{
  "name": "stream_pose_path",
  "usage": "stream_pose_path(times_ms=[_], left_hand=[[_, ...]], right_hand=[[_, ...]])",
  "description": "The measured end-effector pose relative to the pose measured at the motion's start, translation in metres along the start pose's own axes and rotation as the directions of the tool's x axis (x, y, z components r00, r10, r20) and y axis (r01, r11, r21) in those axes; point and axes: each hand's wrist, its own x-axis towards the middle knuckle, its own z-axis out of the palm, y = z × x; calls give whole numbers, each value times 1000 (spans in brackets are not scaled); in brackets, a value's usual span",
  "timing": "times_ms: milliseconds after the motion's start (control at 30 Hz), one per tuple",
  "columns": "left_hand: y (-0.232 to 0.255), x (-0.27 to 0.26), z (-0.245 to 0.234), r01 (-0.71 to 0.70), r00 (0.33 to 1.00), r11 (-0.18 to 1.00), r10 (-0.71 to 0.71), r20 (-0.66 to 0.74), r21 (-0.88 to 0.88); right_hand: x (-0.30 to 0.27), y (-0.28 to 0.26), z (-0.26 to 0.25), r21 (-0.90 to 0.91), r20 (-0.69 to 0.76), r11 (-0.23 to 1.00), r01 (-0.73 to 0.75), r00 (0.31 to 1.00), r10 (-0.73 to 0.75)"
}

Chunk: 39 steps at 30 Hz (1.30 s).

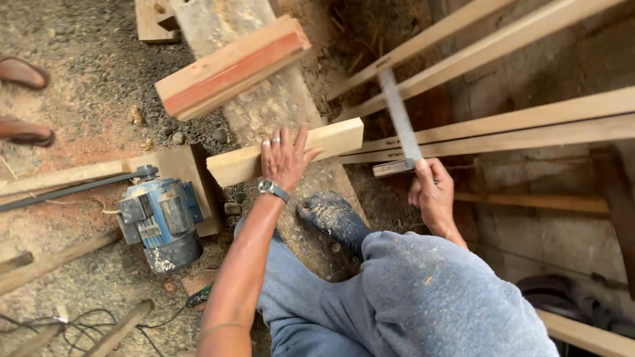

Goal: The person uses a try square and a pencil to mark lines on several pieces of wood. They measure and mark the wood pieces one by one, placing the square on the wood and drawing lines along its edge.

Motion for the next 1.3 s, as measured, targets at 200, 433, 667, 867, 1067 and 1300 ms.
stream_pose_path(times_ms=[200, 433, 667, 867, 1067, 1300], left_hand=[[11, -30, 8, 88, 995, 996, -88, 44, 11], [18, -22, -23, 39, 996, 986, -26, 80, -162], [24, -4, -48, 219, 973, 872, -164, 160, -438], [35, 6, -51, 26, 999, 765, 7, 49, -644], [39, 13, -10, 7, 992, 790, -83, -96, -613], [34, 5, 10, 71, 955, 728, -246, -163, -682]], right_hand=[[-4, 2, 20, -261, 70, 958, -123, 987, 146], [15, -18, 72, -360, 153, 924, -125, 970, 191], [38, -43, 96, -281, 269, 955, -100, 946, 178], [47, -62, 106, -311, 281, 946, -92, 942, 184], [49, -68, 112, -289, 293, 957, -26, 949, 115], [41, -36, 78, -160, 270, 987, -23, 961, 66]])
